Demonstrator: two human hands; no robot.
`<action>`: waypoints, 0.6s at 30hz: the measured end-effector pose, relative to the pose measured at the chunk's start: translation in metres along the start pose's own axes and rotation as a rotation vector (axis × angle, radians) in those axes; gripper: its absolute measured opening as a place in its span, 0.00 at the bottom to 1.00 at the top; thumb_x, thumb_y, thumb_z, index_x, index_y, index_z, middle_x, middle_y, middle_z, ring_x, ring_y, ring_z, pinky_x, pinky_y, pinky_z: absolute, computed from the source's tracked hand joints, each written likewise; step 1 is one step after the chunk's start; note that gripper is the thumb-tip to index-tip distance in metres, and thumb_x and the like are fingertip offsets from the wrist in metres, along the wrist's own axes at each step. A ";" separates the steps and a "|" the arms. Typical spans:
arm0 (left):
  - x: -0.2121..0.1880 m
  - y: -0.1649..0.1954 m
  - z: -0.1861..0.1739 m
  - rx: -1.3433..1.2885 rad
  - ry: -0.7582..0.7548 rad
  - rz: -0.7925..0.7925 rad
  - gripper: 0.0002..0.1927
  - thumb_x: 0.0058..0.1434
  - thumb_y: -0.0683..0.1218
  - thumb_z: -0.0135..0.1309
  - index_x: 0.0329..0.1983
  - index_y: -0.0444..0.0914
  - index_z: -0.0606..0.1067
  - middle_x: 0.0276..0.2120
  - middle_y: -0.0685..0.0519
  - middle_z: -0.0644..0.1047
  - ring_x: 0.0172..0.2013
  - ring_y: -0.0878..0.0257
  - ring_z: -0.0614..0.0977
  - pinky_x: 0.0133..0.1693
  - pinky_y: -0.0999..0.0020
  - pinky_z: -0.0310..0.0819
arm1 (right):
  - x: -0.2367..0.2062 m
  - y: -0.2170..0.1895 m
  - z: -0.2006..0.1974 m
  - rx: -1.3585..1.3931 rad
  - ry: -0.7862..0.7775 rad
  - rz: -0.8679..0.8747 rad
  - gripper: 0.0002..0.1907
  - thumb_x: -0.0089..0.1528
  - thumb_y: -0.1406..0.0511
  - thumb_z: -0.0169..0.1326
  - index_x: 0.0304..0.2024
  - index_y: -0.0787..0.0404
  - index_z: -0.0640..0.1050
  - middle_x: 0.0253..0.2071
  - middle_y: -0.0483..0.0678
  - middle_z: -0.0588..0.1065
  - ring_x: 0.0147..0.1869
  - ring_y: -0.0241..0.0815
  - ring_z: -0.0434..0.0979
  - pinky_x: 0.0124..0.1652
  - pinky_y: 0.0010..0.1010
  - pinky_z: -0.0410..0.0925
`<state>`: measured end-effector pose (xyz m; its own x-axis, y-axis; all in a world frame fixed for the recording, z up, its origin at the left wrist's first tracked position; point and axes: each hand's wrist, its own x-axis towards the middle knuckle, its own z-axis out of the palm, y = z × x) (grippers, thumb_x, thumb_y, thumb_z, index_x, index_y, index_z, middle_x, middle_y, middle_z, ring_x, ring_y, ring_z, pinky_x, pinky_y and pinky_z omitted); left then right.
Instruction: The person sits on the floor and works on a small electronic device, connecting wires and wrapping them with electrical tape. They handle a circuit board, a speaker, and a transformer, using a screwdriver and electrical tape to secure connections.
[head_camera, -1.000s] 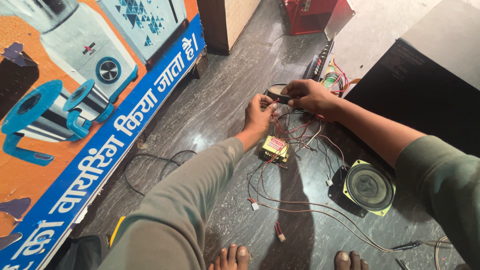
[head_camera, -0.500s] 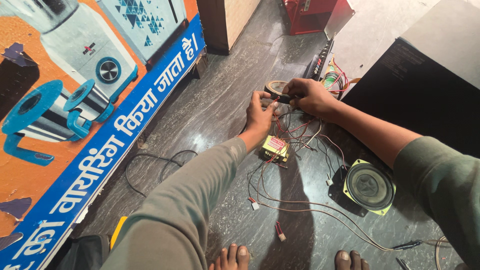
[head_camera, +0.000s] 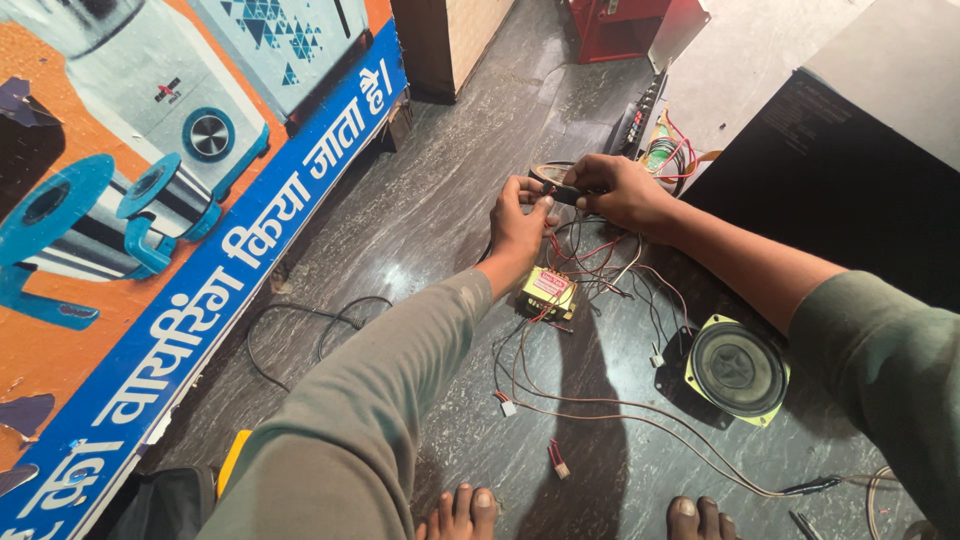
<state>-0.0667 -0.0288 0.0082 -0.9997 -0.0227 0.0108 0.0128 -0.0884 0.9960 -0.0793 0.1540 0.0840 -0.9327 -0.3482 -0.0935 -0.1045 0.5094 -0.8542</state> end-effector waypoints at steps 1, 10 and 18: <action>0.000 0.000 0.000 0.003 -0.001 0.002 0.08 0.62 0.37 0.57 0.43 0.36 0.71 0.36 0.50 0.78 0.28 0.64 0.85 0.26 0.71 0.80 | 0.000 0.000 0.000 0.018 -0.007 -0.003 0.19 0.55 0.77 0.58 0.50 0.65 0.76 0.47 0.50 0.82 0.49 0.36 0.80 0.49 0.29 0.72; -0.001 0.002 0.001 0.025 0.010 0.016 0.05 0.62 0.38 0.57 0.40 0.34 0.74 0.34 0.50 0.79 0.27 0.64 0.85 0.26 0.70 0.80 | -0.004 -0.005 -0.001 -0.105 0.024 0.005 0.20 0.54 0.74 0.60 0.50 0.63 0.77 0.47 0.50 0.82 0.51 0.38 0.82 0.50 0.30 0.73; 0.000 0.002 0.007 0.124 0.106 0.127 0.05 0.62 0.40 0.57 0.38 0.33 0.75 0.32 0.49 0.81 0.25 0.62 0.86 0.27 0.68 0.80 | -0.005 -0.004 -0.001 -0.134 0.006 0.010 0.19 0.57 0.68 0.61 0.50 0.65 0.78 0.45 0.51 0.83 0.49 0.38 0.83 0.51 0.30 0.74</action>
<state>-0.0668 -0.0224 0.0107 -0.9823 -0.1308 0.1341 0.1292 0.0454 0.9906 -0.0743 0.1551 0.0882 -0.9359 -0.3384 -0.0981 -0.1403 0.6134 -0.7772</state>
